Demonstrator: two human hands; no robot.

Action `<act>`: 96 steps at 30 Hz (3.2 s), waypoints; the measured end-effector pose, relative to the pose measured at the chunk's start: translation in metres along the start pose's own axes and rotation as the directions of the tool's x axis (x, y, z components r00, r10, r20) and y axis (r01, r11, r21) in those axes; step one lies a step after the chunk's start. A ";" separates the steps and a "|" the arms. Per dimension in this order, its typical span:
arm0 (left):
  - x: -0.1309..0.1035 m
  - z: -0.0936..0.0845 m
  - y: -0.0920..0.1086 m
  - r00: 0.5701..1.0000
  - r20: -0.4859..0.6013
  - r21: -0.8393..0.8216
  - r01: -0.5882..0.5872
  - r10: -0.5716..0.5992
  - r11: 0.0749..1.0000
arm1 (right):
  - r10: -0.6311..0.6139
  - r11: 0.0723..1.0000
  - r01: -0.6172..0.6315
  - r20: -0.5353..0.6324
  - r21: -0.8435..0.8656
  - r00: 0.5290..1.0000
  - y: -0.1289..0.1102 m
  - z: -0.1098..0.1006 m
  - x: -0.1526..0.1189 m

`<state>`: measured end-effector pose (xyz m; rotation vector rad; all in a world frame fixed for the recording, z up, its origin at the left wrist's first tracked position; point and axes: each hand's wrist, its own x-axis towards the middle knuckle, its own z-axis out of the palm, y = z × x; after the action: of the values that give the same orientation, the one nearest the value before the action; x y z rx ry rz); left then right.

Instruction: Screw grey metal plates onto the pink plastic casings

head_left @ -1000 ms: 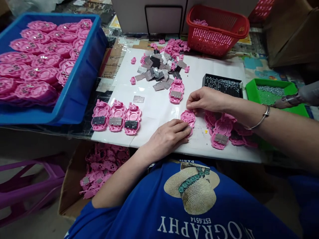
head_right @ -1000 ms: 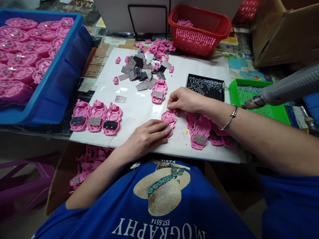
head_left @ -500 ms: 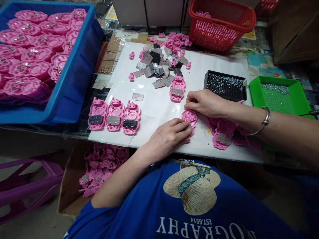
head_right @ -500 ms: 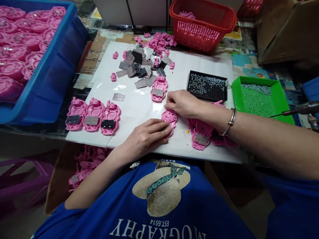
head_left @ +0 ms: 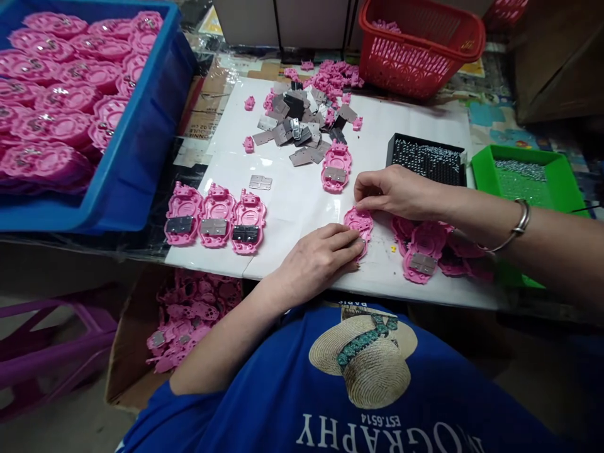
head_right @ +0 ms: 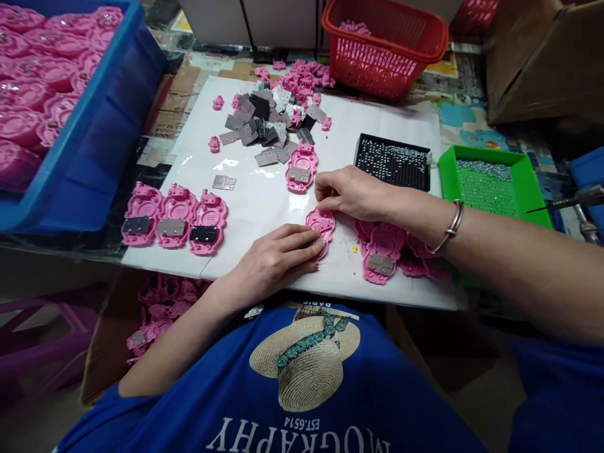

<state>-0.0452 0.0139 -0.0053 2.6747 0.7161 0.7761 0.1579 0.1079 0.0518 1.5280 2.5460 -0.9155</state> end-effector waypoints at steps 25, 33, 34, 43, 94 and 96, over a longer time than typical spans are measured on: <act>0.000 0.000 -0.001 1.000 -0.004 -0.009 -0.014 0.014 1.000 | 0.063 0.989 -0.039 0.176 -0.141 0.982 -0.013 -0.014 0.031; 0.001 -0.001 0.000 1.000 -0.008 0.011 -0.015 0.015 1.000 | 0.107 0.993 -0.106 -0.029 0.053 0.994 -0.009 -0.007 0.011; 0.000 0.000 0.000 1.000 -0.013 0.014 -0.014 0.014 1.000 | 0.075 0.996 -0.070 -0.118 0.046 0.990 -0.008 -0.005 0.004; 0.000 0.002 -0.001 0.999 -0.031 0.035 -0.024 0.025 0.999 | -0.506 0.851 0.453 -0.187 -0.264 0.842 0.010 0.028 -0.042; 0.000 0.001 0.002 1.000 0.020 0.068 0.000 -0.001 0.998 | -0.250 0.848 0.082 -0.257 -0.523 0.933 -0.011 0.043 -0.030; 0.001 0.002 0.002 1.000 0.018 0.072 0.000 -0.001 0.997 | -0.261 0.828 0.093 -0.233 -0.552 0.937 -0.012 0.045 -0.030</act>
<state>-0.0433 0.0127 -0.0057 2.7416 0.7538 0.7383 0.1521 0.0573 0.0296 1.3403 2.8371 0.0678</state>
